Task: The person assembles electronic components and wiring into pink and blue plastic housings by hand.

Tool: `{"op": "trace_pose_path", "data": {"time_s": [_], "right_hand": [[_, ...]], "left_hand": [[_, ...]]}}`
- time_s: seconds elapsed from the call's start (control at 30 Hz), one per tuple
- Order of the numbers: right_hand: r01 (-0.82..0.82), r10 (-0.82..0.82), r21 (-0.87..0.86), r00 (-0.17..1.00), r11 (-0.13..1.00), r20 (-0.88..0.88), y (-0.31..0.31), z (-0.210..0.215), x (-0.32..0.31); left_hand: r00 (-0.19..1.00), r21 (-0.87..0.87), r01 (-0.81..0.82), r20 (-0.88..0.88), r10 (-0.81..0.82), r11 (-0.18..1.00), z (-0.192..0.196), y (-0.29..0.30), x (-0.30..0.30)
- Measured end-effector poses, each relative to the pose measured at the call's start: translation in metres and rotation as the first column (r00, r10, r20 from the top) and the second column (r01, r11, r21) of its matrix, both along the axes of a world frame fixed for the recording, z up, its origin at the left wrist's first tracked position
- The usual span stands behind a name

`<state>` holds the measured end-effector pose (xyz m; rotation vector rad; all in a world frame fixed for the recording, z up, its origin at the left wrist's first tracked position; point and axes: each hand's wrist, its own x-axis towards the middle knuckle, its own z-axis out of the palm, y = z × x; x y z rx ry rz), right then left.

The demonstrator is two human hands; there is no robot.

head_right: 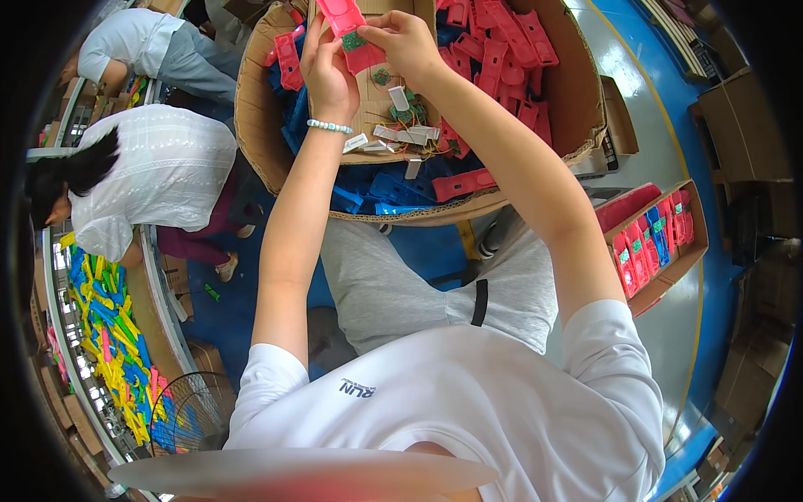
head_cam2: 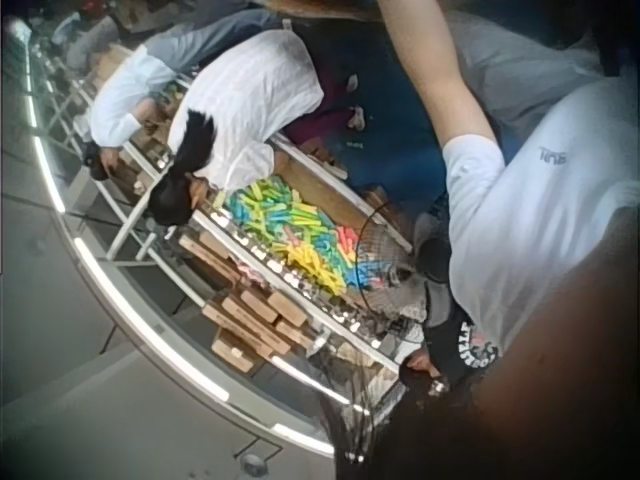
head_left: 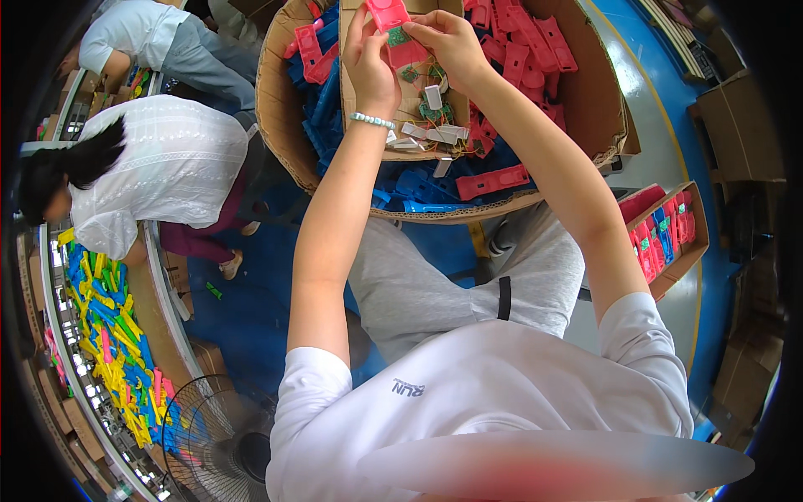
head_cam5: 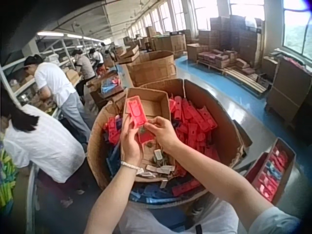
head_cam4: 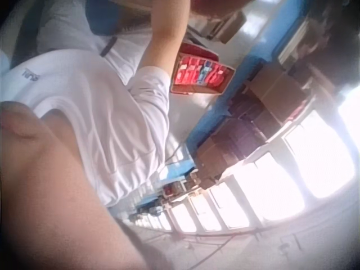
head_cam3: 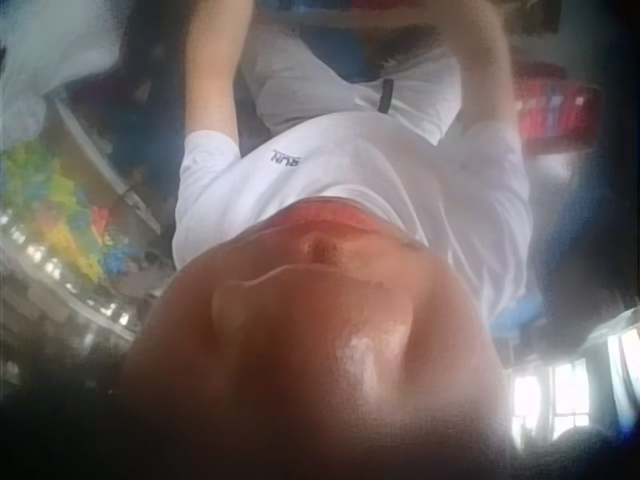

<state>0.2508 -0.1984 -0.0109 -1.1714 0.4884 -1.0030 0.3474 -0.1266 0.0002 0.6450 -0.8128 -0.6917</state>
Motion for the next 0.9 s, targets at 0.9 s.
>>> {"op": "trace_pose_path", "data": {"time_s": [0.9], "right_hand": [[-0.09, 0.094, -0.049, 0.992, 0.995, 0.085, 0.007, 0.017, -0.016]], "left_hand": [[0.989, 0.045, -0.111, 0.105, 0.106, 0.993, -0.001, 0.012, 0.004]]}}
